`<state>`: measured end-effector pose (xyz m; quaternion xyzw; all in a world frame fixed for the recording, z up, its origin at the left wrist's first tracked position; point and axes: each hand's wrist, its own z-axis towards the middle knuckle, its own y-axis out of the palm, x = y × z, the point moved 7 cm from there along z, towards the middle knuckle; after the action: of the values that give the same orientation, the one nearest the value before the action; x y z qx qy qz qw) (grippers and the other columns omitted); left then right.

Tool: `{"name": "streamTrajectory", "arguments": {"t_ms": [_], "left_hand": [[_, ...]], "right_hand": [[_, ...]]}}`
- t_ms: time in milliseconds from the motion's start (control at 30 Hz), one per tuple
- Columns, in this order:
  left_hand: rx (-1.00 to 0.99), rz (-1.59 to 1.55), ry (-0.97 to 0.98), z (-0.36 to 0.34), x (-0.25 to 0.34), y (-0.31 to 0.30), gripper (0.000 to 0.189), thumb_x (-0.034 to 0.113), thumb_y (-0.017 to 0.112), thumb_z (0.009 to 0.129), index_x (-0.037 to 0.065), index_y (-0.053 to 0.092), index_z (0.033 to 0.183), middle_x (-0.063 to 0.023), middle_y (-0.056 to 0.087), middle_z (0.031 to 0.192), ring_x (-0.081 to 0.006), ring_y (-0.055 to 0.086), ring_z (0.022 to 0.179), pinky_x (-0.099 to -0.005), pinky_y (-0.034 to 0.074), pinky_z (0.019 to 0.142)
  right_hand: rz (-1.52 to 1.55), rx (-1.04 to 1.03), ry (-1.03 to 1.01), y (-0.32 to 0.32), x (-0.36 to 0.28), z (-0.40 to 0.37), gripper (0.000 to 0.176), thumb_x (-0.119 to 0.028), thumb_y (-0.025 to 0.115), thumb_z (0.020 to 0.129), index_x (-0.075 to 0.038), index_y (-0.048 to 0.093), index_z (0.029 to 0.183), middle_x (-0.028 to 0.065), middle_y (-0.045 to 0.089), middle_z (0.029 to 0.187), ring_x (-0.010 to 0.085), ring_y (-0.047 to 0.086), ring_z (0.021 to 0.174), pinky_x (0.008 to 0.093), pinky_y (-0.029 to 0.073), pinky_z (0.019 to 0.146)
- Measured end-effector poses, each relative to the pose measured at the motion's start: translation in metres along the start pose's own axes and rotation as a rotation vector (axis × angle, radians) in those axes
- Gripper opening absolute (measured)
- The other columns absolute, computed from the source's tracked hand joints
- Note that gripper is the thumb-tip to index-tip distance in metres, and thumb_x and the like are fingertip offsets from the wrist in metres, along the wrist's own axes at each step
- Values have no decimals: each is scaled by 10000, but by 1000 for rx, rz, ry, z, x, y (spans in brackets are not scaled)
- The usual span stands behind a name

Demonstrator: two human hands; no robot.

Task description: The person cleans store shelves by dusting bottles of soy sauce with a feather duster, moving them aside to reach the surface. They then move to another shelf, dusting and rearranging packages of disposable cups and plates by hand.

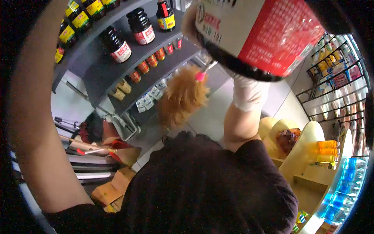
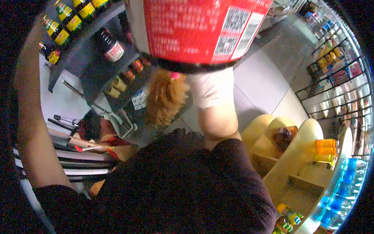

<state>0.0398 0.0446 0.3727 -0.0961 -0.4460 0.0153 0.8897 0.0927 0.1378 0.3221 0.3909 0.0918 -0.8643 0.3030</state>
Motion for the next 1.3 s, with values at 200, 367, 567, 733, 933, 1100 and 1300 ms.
{"name": "streamTrajectory", "arguments": {"t_ms": [200, 367, 567, 733, 933, 1100, 1300], "left_hand": [[-2, 14, 6, 0, 1, 3, 521, 283, 772, 728, 32, 542, 1123, -49, 632, 1011, -143, 594, 939, -299, 466, 883], [-4, 13, 7, 0, 2, 3, 528, 279, 779, 721, 31, 540, 1121, -48, 633, 1007, -142, 595, 937, -299, 467, 881], [-12, 14, 15, 3, 5, 3, 537, 275, 788, 713, 29, 536, 1119, -48, 634, 1003, -140, 596, 933, -299, 468, 880], [-21, 19, 13, 5, 5, 6, 544, 272, 795, 707, 28, 534, 1117, -48, 635, 1000, -139, 597, 931, -299, 469, 878], [-26, 23, 22, 7, 8, 5, 553, 267, 804, 699, 27, 530, 1115, -47, 636, 995, -138, 598, 928, -299, 470, 877], [-17, 39, 47, 9, 13, 0, 561, 264, 811, 692, 26, 528, 1113, -47, 637, 992, -137, 599, 925, -299, 471, 875], [18, 32, 133, -4, 37, -4, 570, 260, 820, 684, 24, 524, 1111, -47, 638, 988, -136, 600, 922, -298, 472, 874]], "right_hand": [[-11, -6, 1, -7, 3, -2, 470, -389, 617, 840, -31, 508, 1125, 77, 542, 1033, 159, 516, 887, 257, 405, 795], [-27, -2, -1, -10, 5, -3, 485, -378, 623, 836, -41, 495, 1159, 80, 529, 1080, 170, 506, 930, 268, 390, 829], [-43, -1, -6, -11, 5, -3, 508, -365, 631, 831, -51, 480, 1201, 84, 514, 1135, 184, 493, 981, 280, 371, 870], [-59, 20, -15, -12, 6, -5, 531, -354, 637, 827, -61, 467, 1235, 87, 501, 1182, 196, 483, 1024, 290, 356, 904], [-96, 41, -17, -16, 10, -10, 562, -341, 644, 822, -71, 451, 1276, 90, 486, 1237, 210, 470, 1075, 303, 337, 945], [-256, 78, -15, -22, 27, -14, 592, -330, 651, 818, -81, 439, 1311, 94, 474, 1284, 222, 459, 1118, 313, 322, 979], [-952, 141, -7, -45, 83, -35, 630, -317, 658, 813, -91, 423, 1352, 97, 458, 1339, 235, 447, 1169, 326, 304, 1020]]}}
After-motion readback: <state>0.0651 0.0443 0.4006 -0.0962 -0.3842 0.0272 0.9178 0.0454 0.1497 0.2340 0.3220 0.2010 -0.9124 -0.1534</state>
